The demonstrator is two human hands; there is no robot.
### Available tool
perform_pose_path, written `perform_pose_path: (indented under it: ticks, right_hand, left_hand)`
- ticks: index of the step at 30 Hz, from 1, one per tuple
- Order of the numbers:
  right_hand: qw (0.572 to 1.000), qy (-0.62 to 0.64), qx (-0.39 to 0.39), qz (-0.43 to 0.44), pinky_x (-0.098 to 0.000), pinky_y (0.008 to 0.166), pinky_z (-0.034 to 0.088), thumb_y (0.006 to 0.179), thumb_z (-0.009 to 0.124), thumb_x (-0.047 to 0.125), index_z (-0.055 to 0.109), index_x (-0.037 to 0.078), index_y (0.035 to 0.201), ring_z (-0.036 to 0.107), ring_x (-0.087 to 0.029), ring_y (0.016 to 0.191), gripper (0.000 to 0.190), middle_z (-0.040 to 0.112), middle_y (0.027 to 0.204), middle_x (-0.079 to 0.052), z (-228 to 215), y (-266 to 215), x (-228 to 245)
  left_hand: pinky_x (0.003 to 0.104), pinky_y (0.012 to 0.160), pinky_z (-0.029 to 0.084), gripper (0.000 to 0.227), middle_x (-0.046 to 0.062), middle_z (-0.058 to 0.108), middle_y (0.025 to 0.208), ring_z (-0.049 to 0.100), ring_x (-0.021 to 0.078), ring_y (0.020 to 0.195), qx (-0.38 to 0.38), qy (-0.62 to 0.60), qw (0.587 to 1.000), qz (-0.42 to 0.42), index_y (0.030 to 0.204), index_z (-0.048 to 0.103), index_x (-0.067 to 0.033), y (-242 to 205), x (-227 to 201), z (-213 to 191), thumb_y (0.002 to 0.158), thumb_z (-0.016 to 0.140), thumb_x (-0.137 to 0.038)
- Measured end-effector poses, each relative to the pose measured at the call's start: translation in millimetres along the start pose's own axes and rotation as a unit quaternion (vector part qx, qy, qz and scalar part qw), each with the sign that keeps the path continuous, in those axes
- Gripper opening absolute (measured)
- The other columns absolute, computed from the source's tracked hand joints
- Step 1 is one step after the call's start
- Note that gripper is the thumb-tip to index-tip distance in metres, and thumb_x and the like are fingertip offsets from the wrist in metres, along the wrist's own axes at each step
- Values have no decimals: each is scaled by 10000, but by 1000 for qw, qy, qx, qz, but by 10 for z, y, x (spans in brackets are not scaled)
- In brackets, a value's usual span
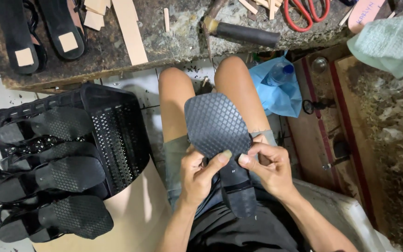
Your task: Assembling sandals by attaching straps to soles using adhesive and a hammer in a workshop environment.
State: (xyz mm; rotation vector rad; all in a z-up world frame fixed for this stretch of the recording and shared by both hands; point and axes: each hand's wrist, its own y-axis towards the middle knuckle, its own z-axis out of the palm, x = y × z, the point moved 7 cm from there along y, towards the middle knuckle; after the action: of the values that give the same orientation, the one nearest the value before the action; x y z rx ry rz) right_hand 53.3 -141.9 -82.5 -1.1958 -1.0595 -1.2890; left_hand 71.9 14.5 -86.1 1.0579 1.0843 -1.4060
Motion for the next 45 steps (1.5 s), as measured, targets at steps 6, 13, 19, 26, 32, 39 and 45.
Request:
perform_pose_path:
  ticks: [6, 13, 19, 26, 32, 39, 45]
  right_hand:
    - [1000, -4, -10, -6, -255, 590, 368, 673, 692, 4, 583, -30, 570, 360, -143, 584, 154, 471, 474, -66, -3, -26, -38]
    - [961, -219, -78, -151, -303, 670, 395, 658, 742, 124, 636, 2, 794, 456, -209, 663, 212, 581, 666, -99, 0, 24, 520]
    - [955, -249, -39, -154, -305, 663, 346, 707, 710, 157, 601, -17, 867, 386, -190, 715, 260, 442, 774, -89, 130, 113, 498]
    - [962, -217, -66, -152, -288, 576, 363, 737, 677, 76, 602, -22, 760, 392, -184, 604, 126, 445, 654, -89, 88, 97, 408]
    - [956, -252, -64, -133, -205, 513, 304, 772, 615, 140, 548, 5, 755, 373, -107, 574, 152, 412, 645, -25, 170, 142, 536]
    - [949, -251, -45, -187, -236, 593, 365, 742, 635, 172, 554, 4, 813, 452, -151, 631, 199, 487, 692, -61, 262, 171, 777]
    - [944, -220, -17, -247, -250, 603, 357, 756, 606, 187, 543, -5, 782, 450, -159, 631, 203, 465, 697, -65, 368, 283, 1101]
  left_hand:
    - [345, 725, 470, 121, 108, 619, 760, 534, 130, 791, -20, -12, 1000, -9, 758, 634, 19, -25, 52, -35, 721, 680, -87]
    - [287, 624, 476, 49, 61, 594, 643, 482, 78, 682, -83, -90, 993, 0, 705, 633, 40, -119, 241, -159, 718, 640, -7]
    - [260, 582, 464, 46, 52, 567, 582, 478, 79, 610, -44, -85, 995, 25, 659, 625, 12, -37, -58, 10, 692, 657, 11]
    - [296, 633, 484, 49, 78, 599, 639, 500, 88, 673, -41, -57, 996, 57, 706, 634, 43, 13, -249, 89, 677, 670, 30]
    - [260, 627, 469, 81, 55, 600, 722, 566, 146, 680, -16, -43, 999, -4, 733, 585, -17, 5, -226, 108, 753, 611, -91]
    - [252, 452, 196, 416, -77, 264, 525, 256, 53, 498, -85, -4, 996, 19, 515, 266, -147, 19, -319, -94, 713, 630, -116]
    - [251, 440, 272, 376, -53, 318, 510, 312, 69, 476, -140, 100, 984, 41, 520, 282, -157, 11, -731, -404, 617, 637, -83]
